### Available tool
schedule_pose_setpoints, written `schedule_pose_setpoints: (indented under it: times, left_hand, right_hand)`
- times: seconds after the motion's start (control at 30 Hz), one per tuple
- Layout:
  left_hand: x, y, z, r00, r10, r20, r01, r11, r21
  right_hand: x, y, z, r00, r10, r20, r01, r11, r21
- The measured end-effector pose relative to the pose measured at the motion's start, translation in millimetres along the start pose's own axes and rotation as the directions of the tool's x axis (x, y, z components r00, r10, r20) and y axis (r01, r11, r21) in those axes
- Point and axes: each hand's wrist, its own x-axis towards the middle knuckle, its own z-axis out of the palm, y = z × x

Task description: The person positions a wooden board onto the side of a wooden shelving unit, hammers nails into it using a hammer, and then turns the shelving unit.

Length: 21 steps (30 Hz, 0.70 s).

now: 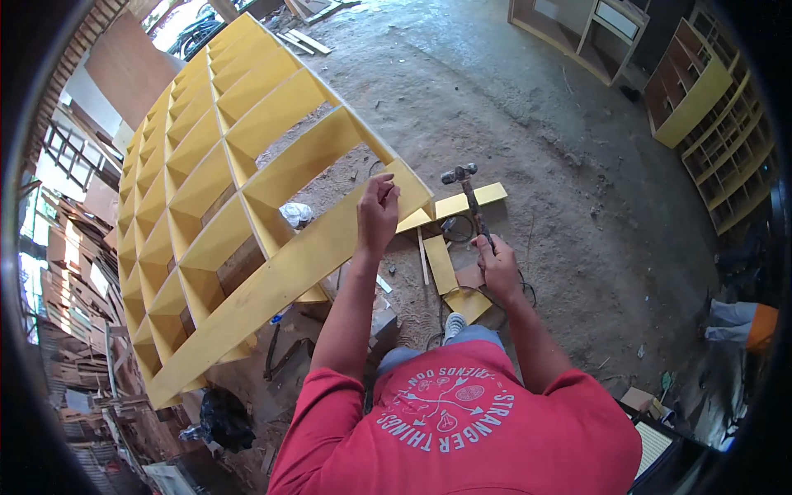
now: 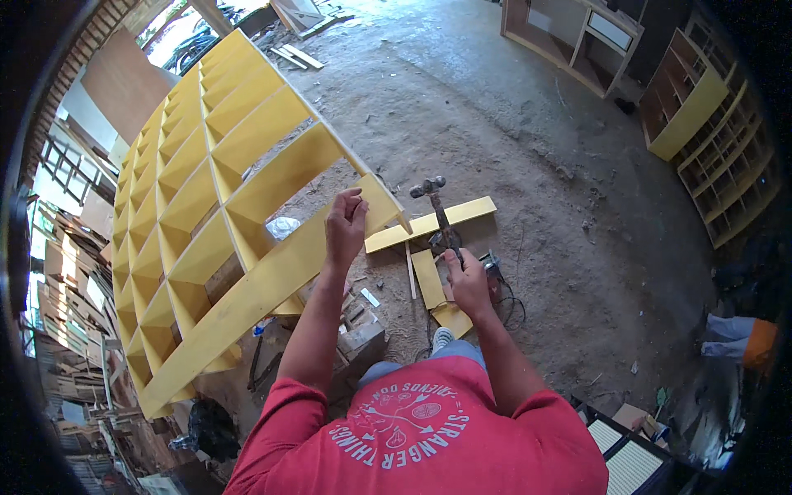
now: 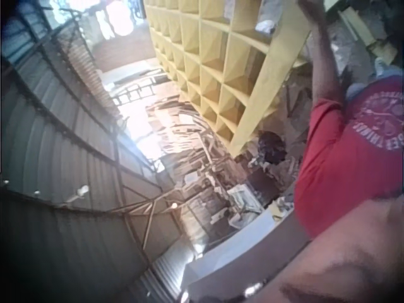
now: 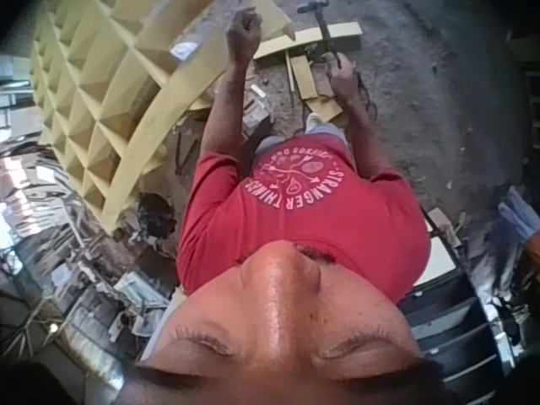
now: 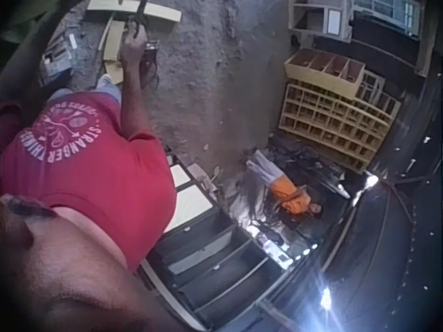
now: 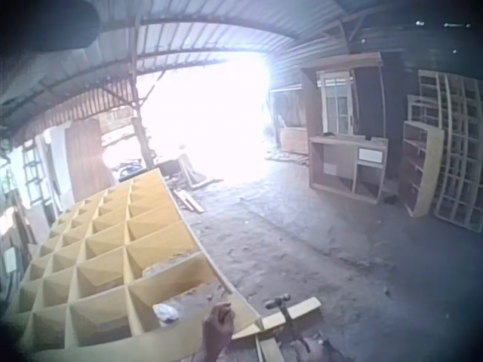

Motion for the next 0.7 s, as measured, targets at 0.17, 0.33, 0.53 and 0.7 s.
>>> schedule_pose_setpoints:
  times: [0.17,0.33,0.53,0.7]
  left_hand:
    - [4.3,-3.1,7.8,0.997,-0.066,0.027,0.063,0.993,0.102]
    - [3.0,-13.8,1.9,0.994,-0.102,0.034,0.099,0.992,0.077]
    - [6.7,-15.4,7.2,0.993,-0.111,0.038,0.109,0.992,0.055]
    - [8.7,-11.6,9.6,0.994,-0.096,0.059,0.092,0.993,0.073]
  right_hand:
    - [21.0,12.1,-6.6,0.914,0.294,0.279,-0.377,0.87,0.317]
    - [38.5,16.7,-21.7,0.861,0.272,0.43,-0.427,0.846,0.32]
    - [38.9,15.5,-11.6,0.837,0.272,0.475,-0.419,0.877,0.236]
    - [40.7,13.7,-11.1,0.827,0.269,0.493,-0.415,0.885,0.213]
